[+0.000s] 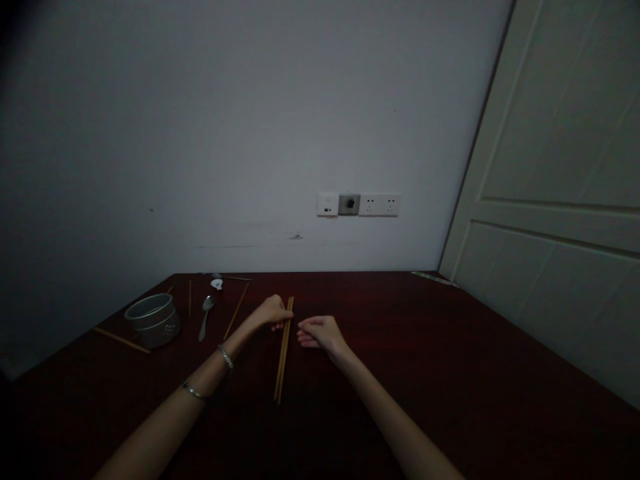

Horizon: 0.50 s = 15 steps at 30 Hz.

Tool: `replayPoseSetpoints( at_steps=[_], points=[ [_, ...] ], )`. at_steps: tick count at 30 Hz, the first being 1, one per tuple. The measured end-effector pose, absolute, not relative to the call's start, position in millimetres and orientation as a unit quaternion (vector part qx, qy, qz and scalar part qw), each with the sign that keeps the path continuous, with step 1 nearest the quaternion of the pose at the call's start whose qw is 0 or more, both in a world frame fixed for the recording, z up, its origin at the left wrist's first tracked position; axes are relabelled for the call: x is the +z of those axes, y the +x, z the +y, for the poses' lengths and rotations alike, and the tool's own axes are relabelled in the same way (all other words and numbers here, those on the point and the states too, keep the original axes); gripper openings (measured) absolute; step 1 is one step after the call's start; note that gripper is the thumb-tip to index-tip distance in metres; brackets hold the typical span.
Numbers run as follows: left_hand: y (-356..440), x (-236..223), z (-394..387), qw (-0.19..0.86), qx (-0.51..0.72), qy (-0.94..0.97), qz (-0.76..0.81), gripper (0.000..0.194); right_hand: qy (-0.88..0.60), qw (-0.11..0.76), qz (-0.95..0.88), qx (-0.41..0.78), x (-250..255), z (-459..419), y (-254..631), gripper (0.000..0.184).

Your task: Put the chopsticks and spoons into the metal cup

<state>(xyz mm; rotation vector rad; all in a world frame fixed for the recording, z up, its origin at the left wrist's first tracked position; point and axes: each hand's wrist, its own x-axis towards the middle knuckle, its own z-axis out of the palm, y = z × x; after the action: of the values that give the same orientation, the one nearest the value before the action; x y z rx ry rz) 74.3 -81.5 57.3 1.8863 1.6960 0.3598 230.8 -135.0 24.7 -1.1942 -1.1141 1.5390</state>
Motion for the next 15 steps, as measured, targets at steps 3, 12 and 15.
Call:
replayPoseSetpoints(
  at_steps=[3, 12, 15],
  points=[
    [71, 51, -79, 0.301, 0.110, 0.702, 0.636, 0.022, -0.490, 0.440, -0.445, 0.607, 22, -129, 238, 0.008],
    [64, 36, -73, 0.294, 0.070, 0.700, 0.647, 0.011, -0.502, 0.434, -0.455, 0.594, 17, -123, 246, 0.010],
    [64, 37, -75, 0.276, 0.061, 0.713, 0.641, 0.011, -0.509, 0.428, -0.458, 0.590, 21, -125, 245, 0.011]
  ],
)
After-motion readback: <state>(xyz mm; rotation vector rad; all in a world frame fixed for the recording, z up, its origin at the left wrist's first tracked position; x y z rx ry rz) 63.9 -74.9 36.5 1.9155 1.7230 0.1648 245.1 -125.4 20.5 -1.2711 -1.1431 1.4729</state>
